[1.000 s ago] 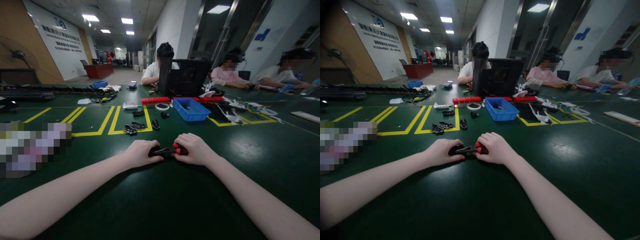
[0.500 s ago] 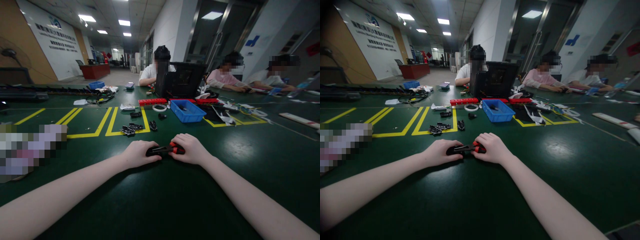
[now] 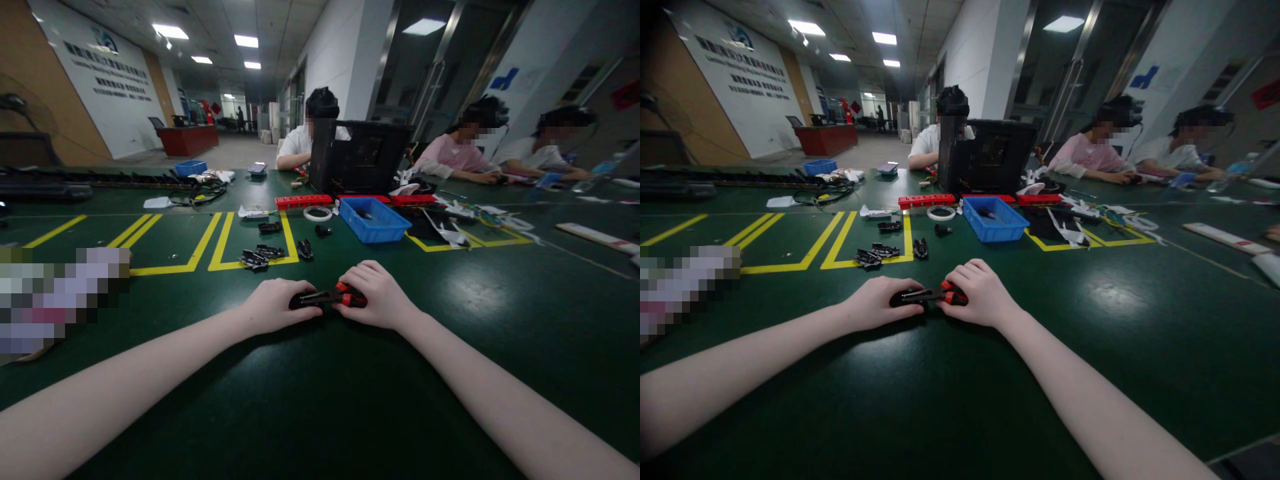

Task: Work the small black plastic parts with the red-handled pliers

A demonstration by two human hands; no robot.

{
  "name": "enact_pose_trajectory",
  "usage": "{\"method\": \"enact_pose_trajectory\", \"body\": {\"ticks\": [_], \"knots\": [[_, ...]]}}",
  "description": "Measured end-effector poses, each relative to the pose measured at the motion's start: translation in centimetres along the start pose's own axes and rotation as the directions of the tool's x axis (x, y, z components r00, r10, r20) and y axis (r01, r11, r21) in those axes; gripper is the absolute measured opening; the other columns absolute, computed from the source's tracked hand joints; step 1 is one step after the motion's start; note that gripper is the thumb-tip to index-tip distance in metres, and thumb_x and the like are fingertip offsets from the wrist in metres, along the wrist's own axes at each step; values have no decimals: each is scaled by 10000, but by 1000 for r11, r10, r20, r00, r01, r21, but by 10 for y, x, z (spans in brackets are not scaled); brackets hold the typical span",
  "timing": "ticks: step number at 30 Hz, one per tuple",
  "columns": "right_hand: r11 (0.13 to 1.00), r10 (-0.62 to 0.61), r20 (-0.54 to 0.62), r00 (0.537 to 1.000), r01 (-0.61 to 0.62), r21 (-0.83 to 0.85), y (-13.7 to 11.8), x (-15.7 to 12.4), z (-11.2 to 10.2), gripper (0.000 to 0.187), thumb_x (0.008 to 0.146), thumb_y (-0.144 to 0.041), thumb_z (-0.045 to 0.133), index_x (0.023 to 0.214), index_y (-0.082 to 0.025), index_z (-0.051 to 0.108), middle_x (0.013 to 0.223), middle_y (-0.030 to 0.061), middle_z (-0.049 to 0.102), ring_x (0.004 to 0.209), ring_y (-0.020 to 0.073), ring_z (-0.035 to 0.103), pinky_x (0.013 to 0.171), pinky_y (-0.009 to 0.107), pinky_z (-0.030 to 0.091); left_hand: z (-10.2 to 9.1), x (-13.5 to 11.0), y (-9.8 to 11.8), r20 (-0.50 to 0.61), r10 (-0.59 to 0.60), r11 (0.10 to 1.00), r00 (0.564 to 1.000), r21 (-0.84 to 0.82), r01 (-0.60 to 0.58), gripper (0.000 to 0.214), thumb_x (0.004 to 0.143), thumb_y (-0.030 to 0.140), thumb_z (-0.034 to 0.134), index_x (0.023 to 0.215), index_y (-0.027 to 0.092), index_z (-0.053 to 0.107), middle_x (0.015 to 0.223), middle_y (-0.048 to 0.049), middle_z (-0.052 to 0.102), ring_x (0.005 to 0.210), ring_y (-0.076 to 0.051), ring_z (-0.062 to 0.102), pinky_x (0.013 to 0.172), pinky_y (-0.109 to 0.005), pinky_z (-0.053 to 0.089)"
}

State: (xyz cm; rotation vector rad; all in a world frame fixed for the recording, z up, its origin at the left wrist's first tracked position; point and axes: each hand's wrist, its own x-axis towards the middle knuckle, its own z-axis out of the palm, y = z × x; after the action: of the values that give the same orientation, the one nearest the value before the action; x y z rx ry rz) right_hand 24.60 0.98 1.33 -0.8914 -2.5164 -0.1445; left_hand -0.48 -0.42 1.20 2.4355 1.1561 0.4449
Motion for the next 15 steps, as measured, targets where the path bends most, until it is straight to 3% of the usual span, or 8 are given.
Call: {"method": "enact_pose_trajectory", "body": {"ticks": [15], "knots": [[999,6,-53,999,-9,-48,-2,0,1,216,819,-394,622,931,-209,620,888,63,682,864,233,618,955,437,386,-1,0,1,-13,-24,999,1000,-48,23,392,904,515,588,1167,236,672,1001,-35,747,837,-224,695,680,-285,471]]}}
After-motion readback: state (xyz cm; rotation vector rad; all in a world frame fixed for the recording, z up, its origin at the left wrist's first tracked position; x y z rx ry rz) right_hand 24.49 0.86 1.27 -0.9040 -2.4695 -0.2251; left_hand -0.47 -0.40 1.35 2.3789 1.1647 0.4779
